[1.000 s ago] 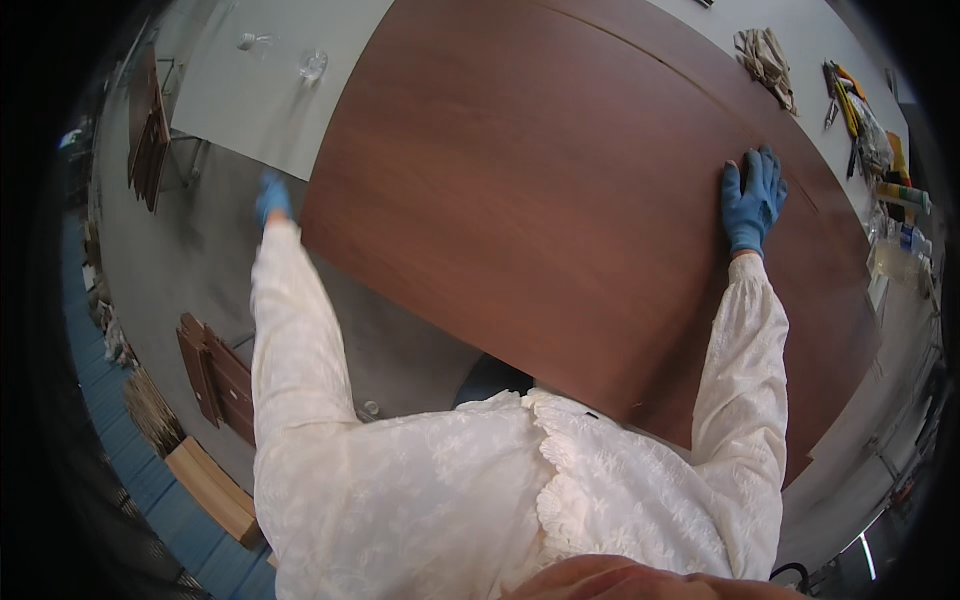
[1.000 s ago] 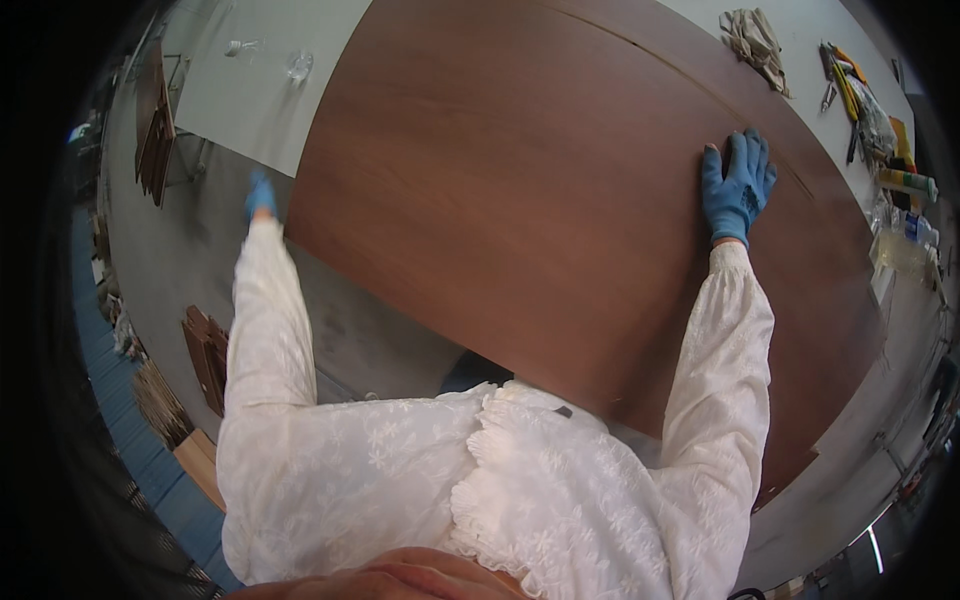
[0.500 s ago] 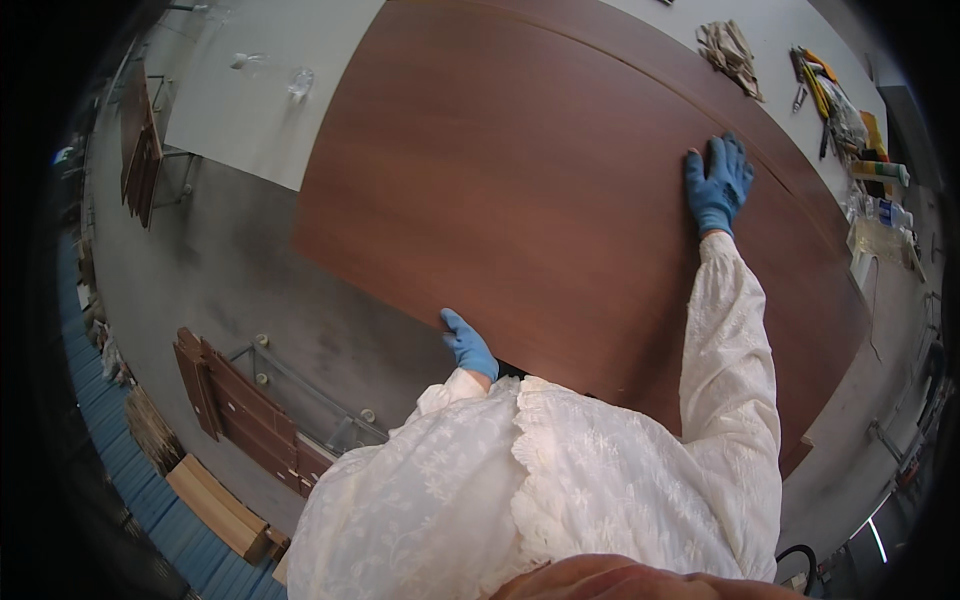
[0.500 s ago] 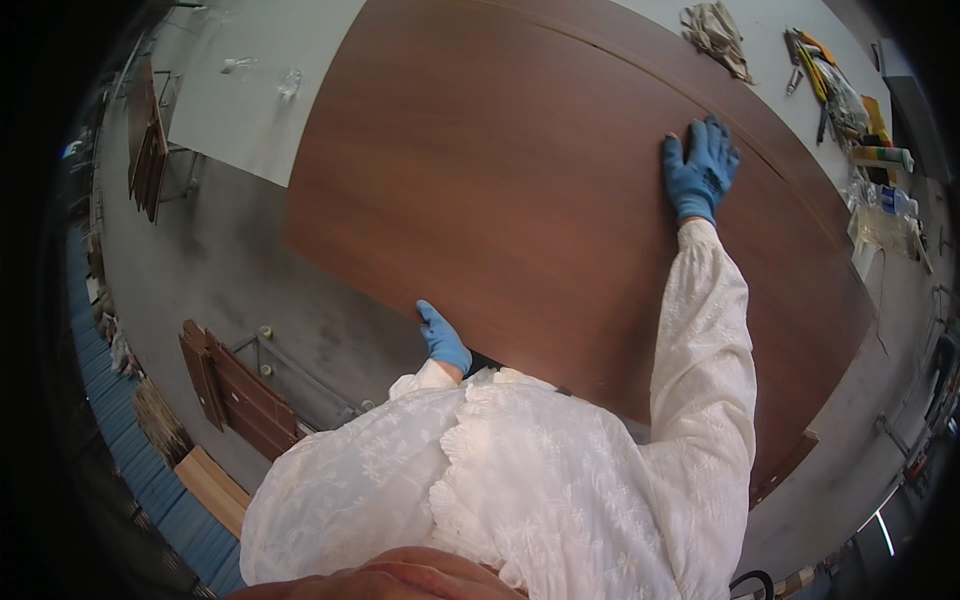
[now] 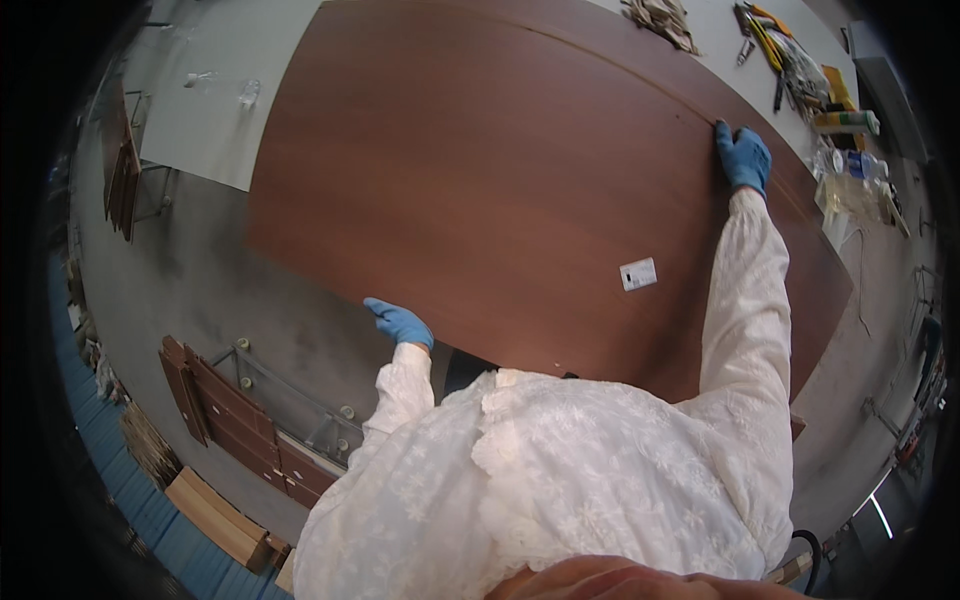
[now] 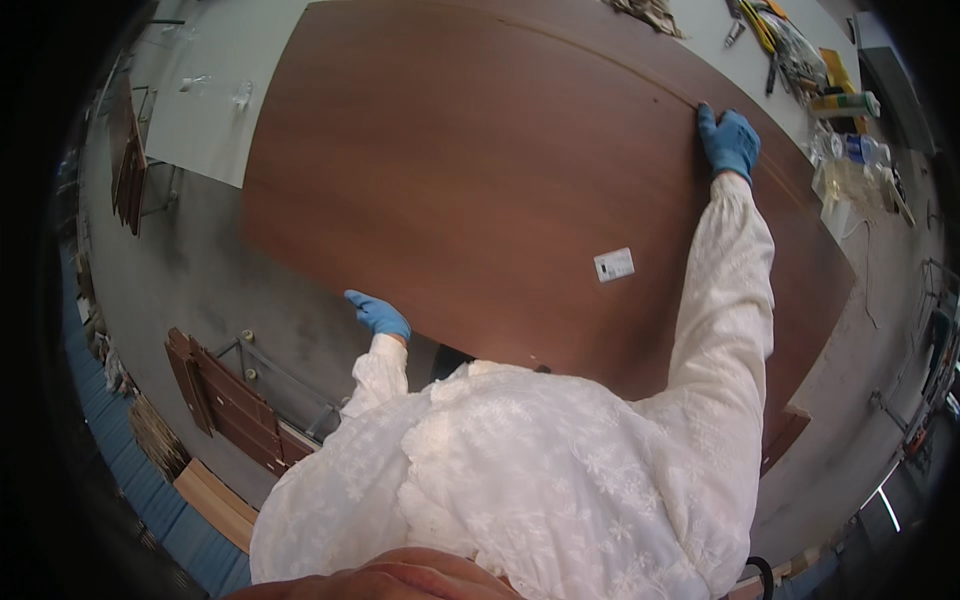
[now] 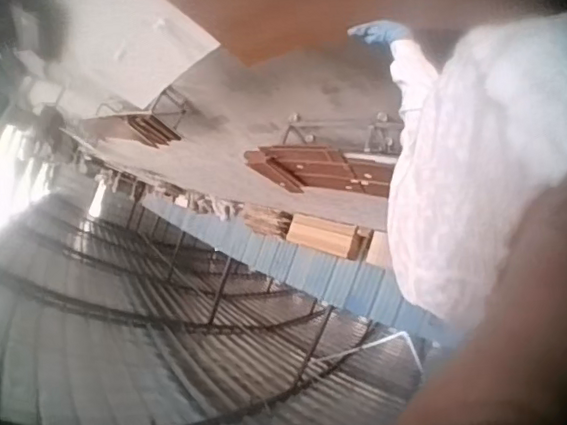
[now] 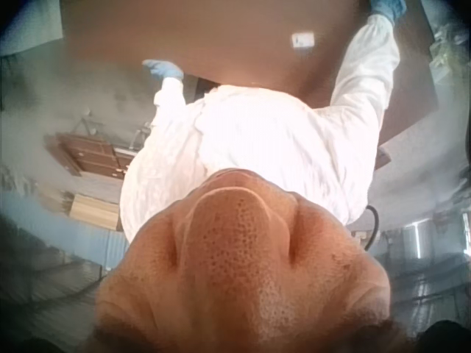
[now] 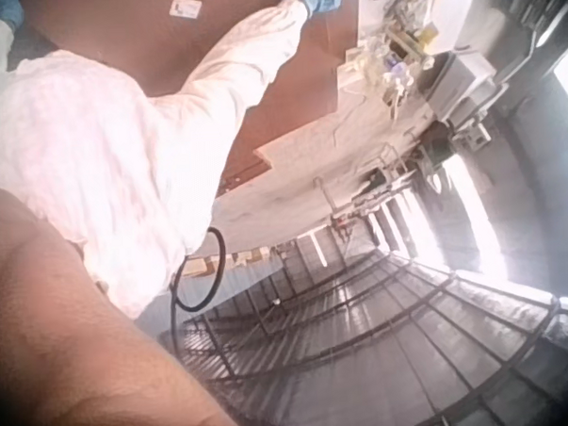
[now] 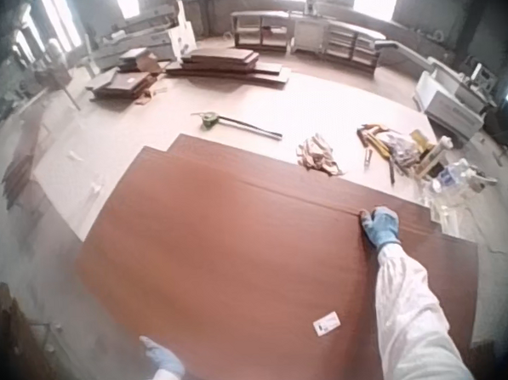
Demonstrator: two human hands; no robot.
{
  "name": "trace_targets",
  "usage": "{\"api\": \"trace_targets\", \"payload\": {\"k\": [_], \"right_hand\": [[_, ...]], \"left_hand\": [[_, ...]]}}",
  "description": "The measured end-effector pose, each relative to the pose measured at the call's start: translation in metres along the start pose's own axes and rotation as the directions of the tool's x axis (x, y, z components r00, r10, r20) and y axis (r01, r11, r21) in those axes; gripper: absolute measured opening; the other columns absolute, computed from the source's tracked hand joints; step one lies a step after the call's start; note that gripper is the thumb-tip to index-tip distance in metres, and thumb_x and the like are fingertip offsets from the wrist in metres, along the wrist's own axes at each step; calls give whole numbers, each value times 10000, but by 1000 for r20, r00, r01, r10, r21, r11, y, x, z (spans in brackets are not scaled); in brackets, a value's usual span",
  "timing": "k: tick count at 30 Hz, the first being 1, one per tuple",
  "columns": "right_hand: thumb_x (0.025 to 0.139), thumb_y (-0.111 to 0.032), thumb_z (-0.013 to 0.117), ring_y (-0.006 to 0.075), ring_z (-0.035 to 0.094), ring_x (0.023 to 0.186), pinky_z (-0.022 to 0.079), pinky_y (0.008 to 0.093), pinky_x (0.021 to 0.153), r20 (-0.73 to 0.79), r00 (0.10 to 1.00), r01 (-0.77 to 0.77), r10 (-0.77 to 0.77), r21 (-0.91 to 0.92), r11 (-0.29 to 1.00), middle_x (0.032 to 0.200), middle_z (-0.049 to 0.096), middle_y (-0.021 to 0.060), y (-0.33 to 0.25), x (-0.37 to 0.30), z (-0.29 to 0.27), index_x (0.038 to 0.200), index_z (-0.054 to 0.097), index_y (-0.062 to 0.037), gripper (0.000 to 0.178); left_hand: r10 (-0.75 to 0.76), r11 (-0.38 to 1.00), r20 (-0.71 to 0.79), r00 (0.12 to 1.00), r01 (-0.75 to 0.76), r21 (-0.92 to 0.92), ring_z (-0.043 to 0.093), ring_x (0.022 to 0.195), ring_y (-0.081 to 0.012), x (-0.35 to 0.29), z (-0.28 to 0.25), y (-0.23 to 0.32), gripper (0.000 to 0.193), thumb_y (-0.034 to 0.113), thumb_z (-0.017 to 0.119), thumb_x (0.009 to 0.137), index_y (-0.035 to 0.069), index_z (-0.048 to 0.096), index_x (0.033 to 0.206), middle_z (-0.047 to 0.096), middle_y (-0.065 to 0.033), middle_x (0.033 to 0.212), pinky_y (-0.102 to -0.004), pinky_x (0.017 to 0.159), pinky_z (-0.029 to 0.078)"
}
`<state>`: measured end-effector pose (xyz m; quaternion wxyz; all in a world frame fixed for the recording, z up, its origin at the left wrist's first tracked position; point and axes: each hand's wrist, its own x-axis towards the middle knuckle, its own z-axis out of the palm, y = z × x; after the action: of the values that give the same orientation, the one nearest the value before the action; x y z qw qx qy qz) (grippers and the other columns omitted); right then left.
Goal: The person lifts and moves large brown wooden panels, aligns them on the floor, and stacks them with other panels. The person kneels to adjust the panels and then stands to carry and place additional pieces.
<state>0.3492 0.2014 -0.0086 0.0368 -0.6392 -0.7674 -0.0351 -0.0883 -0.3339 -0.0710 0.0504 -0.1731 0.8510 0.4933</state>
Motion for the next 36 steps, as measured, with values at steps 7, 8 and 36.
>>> {"api": "trace_targets", "payload": {"k": [7, 8, 36], "right_hand": [[969, -678, 456, 404, 711, 992, 538, 493, 887, 226, 963, -143, 145, -26, 989, 1040, 746, 219, -8, 3, -27, 943, 785, -59, 702], [971, -677, 451, 407, 709, 1003, 536, 495, 895, 259, 951, -166, 171, -41, 985, 1051, 743, 225, -6, 0, -30, 944, 784, -56, 705], [947, -819, 328, 437, 649, 1122, 486, 481, 958, 356, 934, -106, 45, 153, 983, 1103, 720, 251, 28, -28, -64, 1083, 752, -44, 893]], "left_hand": [[-109, 993, 37, 993, 110, -34, 699, 1023, -308, 2, -11, 9, 729, 621, 454, 1045, -35, 674, 1274, 737, -140, 1184, -355, 888, 562], [-137, 990, 20, 990, 137, -34, 699, 1025, -315, 2, -14, 10, 744, 631, 452, 1040, -38, 672, 1278, 737, -148, 1186, -363, 892, 563], [606, -156, 689, -397, -909, -387, 216, 1564, -354, -88, 170, 189, 818, 682, 533, 943, 212, 380, 1595, 275, -143, 1687, -521, 1272, 161]]}}
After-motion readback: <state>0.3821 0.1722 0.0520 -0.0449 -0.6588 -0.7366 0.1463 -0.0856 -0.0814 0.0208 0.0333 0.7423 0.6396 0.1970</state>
